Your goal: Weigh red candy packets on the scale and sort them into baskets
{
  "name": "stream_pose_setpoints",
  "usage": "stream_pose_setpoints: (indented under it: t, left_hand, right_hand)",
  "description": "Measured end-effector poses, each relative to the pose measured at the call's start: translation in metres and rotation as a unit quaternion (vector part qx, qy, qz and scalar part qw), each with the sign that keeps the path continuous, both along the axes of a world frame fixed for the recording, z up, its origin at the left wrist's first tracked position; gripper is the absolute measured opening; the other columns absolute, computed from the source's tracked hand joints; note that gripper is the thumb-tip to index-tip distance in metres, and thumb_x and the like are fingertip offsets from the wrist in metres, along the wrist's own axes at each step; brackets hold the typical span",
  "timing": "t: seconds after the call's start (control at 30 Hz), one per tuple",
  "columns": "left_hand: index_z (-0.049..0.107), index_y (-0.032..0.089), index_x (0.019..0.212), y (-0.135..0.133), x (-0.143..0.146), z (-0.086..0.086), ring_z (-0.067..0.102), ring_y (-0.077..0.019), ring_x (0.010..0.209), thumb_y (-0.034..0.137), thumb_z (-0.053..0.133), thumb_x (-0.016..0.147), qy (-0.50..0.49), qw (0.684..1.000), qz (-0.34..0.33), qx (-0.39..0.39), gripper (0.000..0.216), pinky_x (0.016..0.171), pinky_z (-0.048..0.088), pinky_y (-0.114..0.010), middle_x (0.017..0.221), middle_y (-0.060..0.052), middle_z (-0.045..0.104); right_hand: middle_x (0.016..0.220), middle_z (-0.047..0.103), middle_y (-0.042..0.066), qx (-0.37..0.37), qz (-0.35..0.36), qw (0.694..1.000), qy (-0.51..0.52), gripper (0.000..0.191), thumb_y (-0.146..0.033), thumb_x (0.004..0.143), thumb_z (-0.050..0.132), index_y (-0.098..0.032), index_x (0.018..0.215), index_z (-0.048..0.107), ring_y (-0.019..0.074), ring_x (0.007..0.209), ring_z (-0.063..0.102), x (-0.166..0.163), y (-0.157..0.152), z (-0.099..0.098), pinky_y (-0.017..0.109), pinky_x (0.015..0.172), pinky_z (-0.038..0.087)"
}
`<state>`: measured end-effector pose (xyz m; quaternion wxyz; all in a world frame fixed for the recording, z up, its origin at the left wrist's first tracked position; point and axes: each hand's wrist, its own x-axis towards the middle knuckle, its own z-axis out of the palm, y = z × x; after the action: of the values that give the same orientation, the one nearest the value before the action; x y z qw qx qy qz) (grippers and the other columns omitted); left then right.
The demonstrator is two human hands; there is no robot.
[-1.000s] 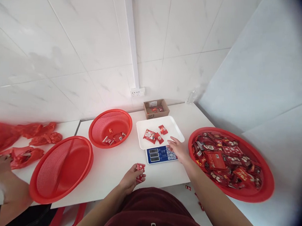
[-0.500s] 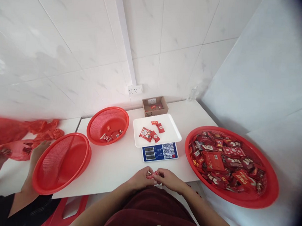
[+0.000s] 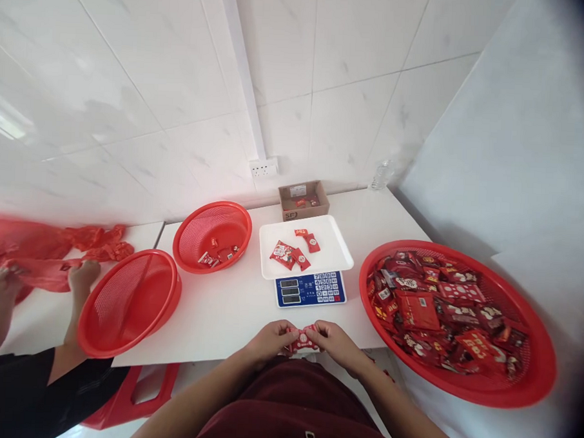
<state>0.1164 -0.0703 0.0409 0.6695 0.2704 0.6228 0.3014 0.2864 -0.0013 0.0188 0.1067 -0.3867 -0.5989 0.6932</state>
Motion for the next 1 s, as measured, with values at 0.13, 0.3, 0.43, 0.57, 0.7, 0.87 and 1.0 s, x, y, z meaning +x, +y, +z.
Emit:
stream_pose_setpoints:
  t: [0.13, 0.3, 0.43, 0.57, 0.7, 0.87, 1.0]
  left_hand:
    - [0.050, 0.017, 0.070, 0.005, -0.002, -0.004, 0.044, -0.0081, 0.049, 0.058, 0.066, 0.060, 0.022, 0.999, -0.003, 0.045, 0.045, 0.054, 0.035, -0.025, 0.050, 0.005, 0.049]
    - [0.052, 0.017, 0.072, 0.038, -0.016, 0.007, 0.045, -0.0084, 0.053, 0.050, 0.062, 0.068, 0.079, 0.992, -0.002, 0.094, 0.034, 0.056, 0.038, -0.024, 0.058, 0.003, 0.053]
    - [0.057, 0.018, 0.084, 0.098, -0.042, 0.023, 0.055, -0.0119, 0.067, 0.038, 0.045, 0.082, 0.249, 0.953, -0.008, 0.174, 0.024, 0.066, 0.043, -0.026, 0.073, 0.000, 0.062]
    - [0.061, 0.018, 0.094, 0.162, -0.065, 0.025, 0.059, -0.0182, 0.087, 0.035, 0.039, 0.086, 0.372, 0.904, -0.034, 0.206, 0.029, 0.079, 0.044, -0.031, 0.093, -0.006, 0.067]
    - [0.059, 0.013, 0.109, 0.199, -0.077, 0.008, 0.042, -0.0280, 0.124, 0.035, 0.051, 0.081, 0.418, 0.880, -0.064, 0.214, 0.036, 0.102, 0.029, -0.039, 0.123, -0.015, 0.057]
    - [0.033, 0.017, 0.138, 0.215, -0.077, -0.017, 0.007, -0.0310, 0.140, 0.049, 0.054, 0.078, 0.472, 0.815, -0.196, 0.273, 0.071, 0.111, 0.011, -0.046, 0.151, -0.013, 0.022]
    - [0.026, 0.023, 0.142, 0.230, -0.070, -0.028, 0.002, -0.0341, 0.140, 0.060, 0.051, 0.075, 0.487, 0.759, -0.308, 0.302, 0.080, 0.111, 0.004, -0.053, 0.153, -0.010, 0.015]
  right_hand:
    - [0.060, 0.053, -0.001, -0.017, -0.015, 1.000, 0.009, 0.042, -0.059, 0.074, 0.053, -0.018, 0.065, 0.052, 0.0121, 0.058, 0.045, -0.003, -0.001, 0.004, 0.026, 0.058, 0.035]
    - [0.068, 0.059, 0.001, -0.056, -0.100, 0.993, -0.007, 0.039, -0.057, 0.071, 0.053, -0.018, 0.070, 0.054, 0.0144, 0.065, 0.052, 0.003, 0.002, 0.001, 0.027, 0.061, 0.039]
    - [0.075, 0.060, 0.002, -0.052, -0.164, 0.985, -0.027, 0.037, -0.054, 0.069, 0.056, -0.018, 0.078, 0.057, 0.0156, 0.069, 0.055, 0.017, 0.008, -0.006, 0.028, 0.062, 0.041]
    - [0.078, 0.060, 0.003, -0.053, -0.199, 0.978, -0.038, 0.038, -0.051, 0.067, 0.055, -0.018, 0.084, 0.059, 0.0161, 0.071, 0.056, 0.024, 0.011, -0.007, 0.029, 0.063, 0.042]
    - [0.079, 0.061, 0.003, -0.061, -0.206, 0.975, -0.057, 0.036, -0.048, 0.066, 0.056, -0.019, 0.087, 0.060, 0.0172, 0.072, 0.058, 0.019, 0.010, -0.008, 0.031, 0.065, 0.044]
    - [0.080, 0.062, 0.003, -0.064, -0.203, 0.974, -0.081, 0.036, -0.048, 0.066, 0.054, -0.019, 0.087, 0.060, 0.0177, 0.072, 0.059, 0.007, 0.014, -0.010, 0.031, 0.066, 0.044]
    - [0.078, 0.062, 0.003, -0.049, -0.194, 0.975, -0.097, 0.035, -0.047, 0.067, 0.053, -0.020, 0.089, 0.060, 0.0187, 0.074, 0.059, 0.001, 0.016, -0.008, 0.032, 0.068, 0.046]
